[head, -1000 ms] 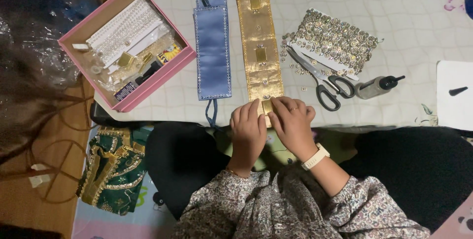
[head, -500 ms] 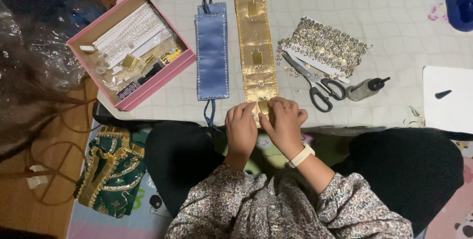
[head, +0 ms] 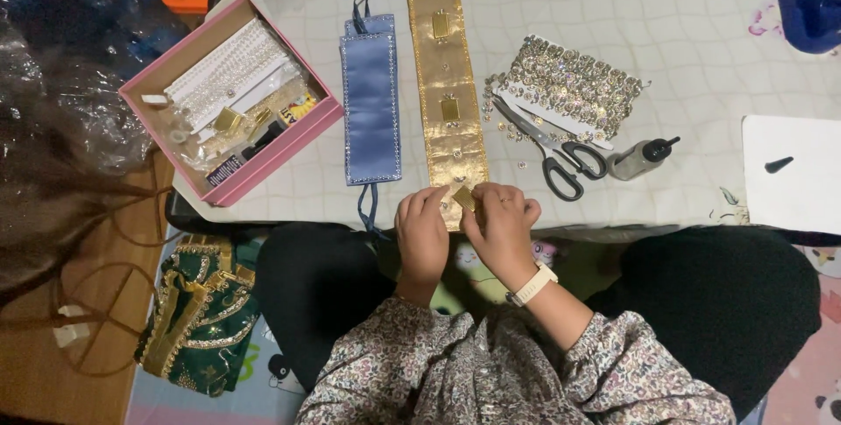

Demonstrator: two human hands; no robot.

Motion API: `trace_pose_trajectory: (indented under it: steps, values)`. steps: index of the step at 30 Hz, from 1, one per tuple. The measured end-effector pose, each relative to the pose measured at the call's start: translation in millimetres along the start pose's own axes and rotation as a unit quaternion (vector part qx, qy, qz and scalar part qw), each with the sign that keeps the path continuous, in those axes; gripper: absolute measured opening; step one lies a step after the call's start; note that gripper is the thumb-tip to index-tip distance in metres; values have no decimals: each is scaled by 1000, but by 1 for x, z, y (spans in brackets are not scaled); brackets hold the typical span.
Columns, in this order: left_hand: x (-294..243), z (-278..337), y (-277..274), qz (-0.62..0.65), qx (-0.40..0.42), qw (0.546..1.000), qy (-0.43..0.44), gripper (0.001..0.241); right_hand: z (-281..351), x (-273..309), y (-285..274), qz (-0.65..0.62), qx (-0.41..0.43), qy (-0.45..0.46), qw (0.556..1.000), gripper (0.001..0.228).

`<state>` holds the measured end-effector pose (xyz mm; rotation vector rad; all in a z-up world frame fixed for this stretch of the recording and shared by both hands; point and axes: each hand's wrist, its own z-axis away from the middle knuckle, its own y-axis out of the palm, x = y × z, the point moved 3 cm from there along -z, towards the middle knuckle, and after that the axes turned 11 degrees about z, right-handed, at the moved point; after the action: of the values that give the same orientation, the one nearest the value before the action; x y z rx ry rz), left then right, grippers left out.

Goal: Applying glue and attaching small decorative pieces to a gold fabric belt

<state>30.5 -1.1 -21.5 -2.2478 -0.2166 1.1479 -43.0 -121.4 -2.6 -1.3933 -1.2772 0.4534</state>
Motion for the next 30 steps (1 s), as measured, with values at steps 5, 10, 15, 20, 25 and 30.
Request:
trace_pose_trajectory:
  steps: [5, 10, 15, 20, 25, 30]
  values:
    - [-6, -2, -5, -2, -4, 1000, 4, 40, 1, 3, -8, 23, 4, -24, 999, 31]
    - [-11, -7, -10, -27, 24, 999, -3, 47, 0, -5, -2, -10, 26, -4, 1000, 27]
    - [-20, -13, -16, -61, 81, 995, 15, 46, -2, -24, 15, -79, 58, 47, 994, 22]
    - [-29, -15, -12, -104, 107, 988, 38, 49, -7, -37, 0, -192, 71, 140, 969, 7]
    - [-39, -9, 2, -155, 105, 981, 48, 48, -9, -35, -20, -229, 85, 186, 952, 12]
    - [-53, -7, 7, -231, 61, 968, 79, 46, -7, -20, -39, -26, 193, -8, 981, 37]
